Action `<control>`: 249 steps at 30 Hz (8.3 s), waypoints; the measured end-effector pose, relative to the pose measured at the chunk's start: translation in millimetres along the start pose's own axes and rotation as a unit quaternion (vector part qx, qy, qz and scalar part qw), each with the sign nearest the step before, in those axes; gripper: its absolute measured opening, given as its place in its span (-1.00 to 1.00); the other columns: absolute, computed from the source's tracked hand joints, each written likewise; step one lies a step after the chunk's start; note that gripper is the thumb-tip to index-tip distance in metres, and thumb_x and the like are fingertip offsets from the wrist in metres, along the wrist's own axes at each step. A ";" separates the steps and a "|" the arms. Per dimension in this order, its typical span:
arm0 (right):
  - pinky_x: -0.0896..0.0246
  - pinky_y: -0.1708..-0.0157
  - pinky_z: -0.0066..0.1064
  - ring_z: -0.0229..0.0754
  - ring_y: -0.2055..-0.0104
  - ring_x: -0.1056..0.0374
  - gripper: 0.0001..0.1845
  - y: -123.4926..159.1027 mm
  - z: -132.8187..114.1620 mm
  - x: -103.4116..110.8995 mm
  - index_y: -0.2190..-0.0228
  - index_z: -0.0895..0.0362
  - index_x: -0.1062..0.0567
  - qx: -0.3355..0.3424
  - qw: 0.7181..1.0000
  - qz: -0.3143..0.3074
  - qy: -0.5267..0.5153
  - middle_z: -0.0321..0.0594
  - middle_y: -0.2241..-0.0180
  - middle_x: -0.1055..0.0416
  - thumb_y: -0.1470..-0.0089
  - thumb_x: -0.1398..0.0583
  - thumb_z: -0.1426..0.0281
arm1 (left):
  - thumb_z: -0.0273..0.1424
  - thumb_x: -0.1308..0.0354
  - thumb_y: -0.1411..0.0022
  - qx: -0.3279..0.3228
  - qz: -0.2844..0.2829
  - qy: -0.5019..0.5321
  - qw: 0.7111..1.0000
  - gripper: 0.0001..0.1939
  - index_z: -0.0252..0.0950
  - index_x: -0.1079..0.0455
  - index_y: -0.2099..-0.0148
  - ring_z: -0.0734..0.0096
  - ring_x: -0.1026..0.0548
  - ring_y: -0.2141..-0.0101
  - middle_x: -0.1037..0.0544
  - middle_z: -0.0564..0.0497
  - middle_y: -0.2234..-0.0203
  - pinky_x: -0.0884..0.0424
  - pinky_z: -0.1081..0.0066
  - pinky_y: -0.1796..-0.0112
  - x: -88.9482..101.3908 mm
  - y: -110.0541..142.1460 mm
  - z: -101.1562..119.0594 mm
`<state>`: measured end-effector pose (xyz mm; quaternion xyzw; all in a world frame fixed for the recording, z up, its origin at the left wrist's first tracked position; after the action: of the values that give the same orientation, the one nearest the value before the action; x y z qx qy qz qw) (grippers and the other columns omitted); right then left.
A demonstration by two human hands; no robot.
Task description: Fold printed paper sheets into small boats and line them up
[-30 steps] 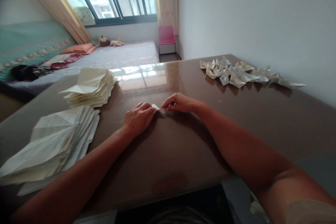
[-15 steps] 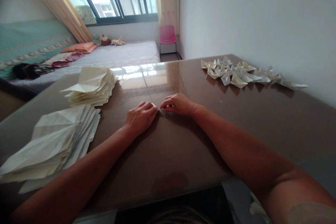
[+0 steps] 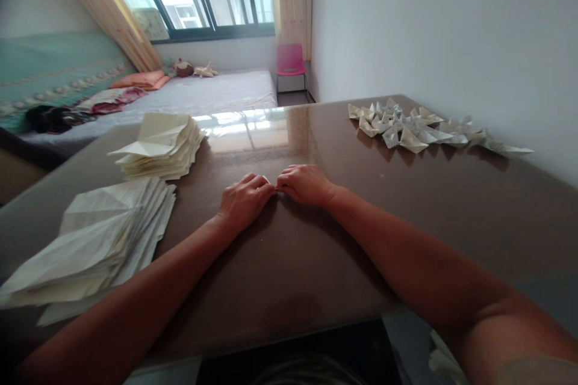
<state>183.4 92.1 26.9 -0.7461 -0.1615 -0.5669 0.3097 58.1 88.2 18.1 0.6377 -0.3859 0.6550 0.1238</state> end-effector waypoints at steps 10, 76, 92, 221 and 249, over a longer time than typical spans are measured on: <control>0.10 0.43 -0.40 -0.19 0.31 -0.28 -0.69 -1.2 -8.8 2.3 0.39 0.13 -0.50 0.019 0.995 -0.024 0.098 -0.16 0.36 -0.46 -0.24 -0.03 0.30 | -0.32 0.04 -0.35 -0.019 0.004 -0.005 1.000 -0.76 -0.20 -0.42 0.29 0.27 -0.35 0.16 -0.50 -0.01 0.35 -0.20 0.39 0.45 1.9 -2.3 2.6; -0.11 0.31 -0.43 -0.22 0.33 -0.31 -0.76 -2.5 18.8 17.7 0.36 0.13 -0.58 -0.060 0.988 0.054 -0.134 -0.19 0.39 -0.48 -0.13 -0.16 0.28 | -0.17 0.03 -0.32 0.078 -0.003 0.468 0.880 -0.64 -0.28 -0.50 0.14 0.48 -0.47 0.41 -0.55 0.01 0.33 -0.44 0.50 0.36 -17.3 -3.1 -38.5; -0.13 0.27 -0.44 -0.22 0.27 -0.32 -0.85 -0.4 15.4 11.8 0.34 0.09 -0.58 0.006 0.991 0.011 -0.131 -0.21 0.34 -0.47 -0.10 -0.19 0.35 | -0.41 -0.13 -0.14 0.082 0.005 0.456 0.886 -0.81 -0.29 -0.52 0.22 0.45 -0.50 0.36 -0.59 0.04 0.35 -0.44 0.52 0.36 -17.7 -2.0 -33.7; -0.18 0.34 -0.48 -0.27 0.32 -0.38 -0.78 3.1 17.5 17.3 0.21 0.07 -0.51 0.022 0.991 -0.031 -0.132 -0.22 0.20 -0.46 -0.08 -0.16 0.45 | -0.18 0.06 -0.35 0.052 0.024 0.138 0.989 -0.72 -0.11 -0.45 0.21 0.37 -0.45 0.23 -0.52 0.06 0.31 -0.27 0.42 0.34 -2.0 0.2 -12.8; -0.14 0.42 -0.48 -0.31 0.47 -0.26 -0.77 -1.1 33.6 -2.5 0.38 0.16 -0.49 -0.109 0.965 0.082 -0.223 -0.30 0.50 -0.43 -0.12 -0.16 0.25 | -0.22 0.03 -0.33 0.065 0.028 0.149 0.986 -0.77 -0.12 -0.45 0.20 0.37 -0.44 0.21 -0.51 0.07 0.31 -0.29 0.41 0.32 -6.6 0.1 -14.6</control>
<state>207.1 114.8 19.2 -0.8935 -0.1016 -0.3731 0.2283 48.3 100.1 13.6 0.5286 -0.3375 0.7697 0.1193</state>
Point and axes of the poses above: each hand's wrist, its own y-axis away from the middle knuckle, its own x-axis out of the back of the hand, z = x × y, the point moved 6 cm from there along -y, towards the middle knuckle
